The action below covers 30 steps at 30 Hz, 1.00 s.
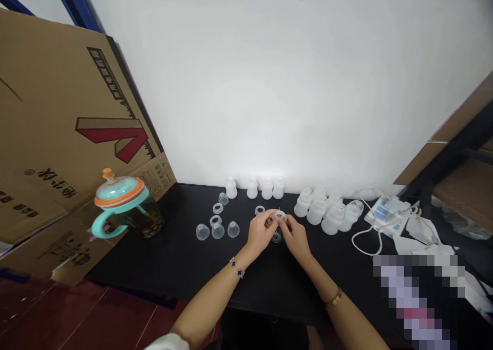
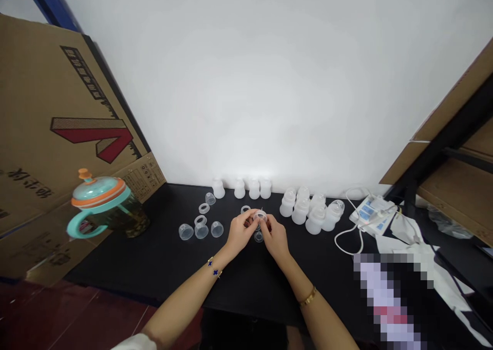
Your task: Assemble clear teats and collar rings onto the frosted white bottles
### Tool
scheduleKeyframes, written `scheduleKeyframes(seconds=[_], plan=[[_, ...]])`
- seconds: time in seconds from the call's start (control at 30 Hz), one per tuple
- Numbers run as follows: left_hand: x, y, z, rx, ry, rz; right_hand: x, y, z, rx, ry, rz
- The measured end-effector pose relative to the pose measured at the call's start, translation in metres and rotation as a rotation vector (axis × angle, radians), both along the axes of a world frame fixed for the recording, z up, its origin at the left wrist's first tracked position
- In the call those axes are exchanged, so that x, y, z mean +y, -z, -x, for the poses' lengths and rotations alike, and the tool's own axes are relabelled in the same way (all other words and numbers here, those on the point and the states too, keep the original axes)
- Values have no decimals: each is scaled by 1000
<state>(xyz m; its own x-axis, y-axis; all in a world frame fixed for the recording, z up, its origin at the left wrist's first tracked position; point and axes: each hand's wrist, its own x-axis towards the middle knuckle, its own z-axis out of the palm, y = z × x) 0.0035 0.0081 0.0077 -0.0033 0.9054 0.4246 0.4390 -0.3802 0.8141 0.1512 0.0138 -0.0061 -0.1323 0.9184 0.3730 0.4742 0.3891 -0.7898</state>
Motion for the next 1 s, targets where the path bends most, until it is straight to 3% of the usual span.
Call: scheduleKeyframes(seconds=[0.63,1.0], plan=[[-1,-2,0,6,-9,1,0,5,1,24,-15,18],[-1,8,0,136,-40,-22,3,2,0,-18,-40,54]])
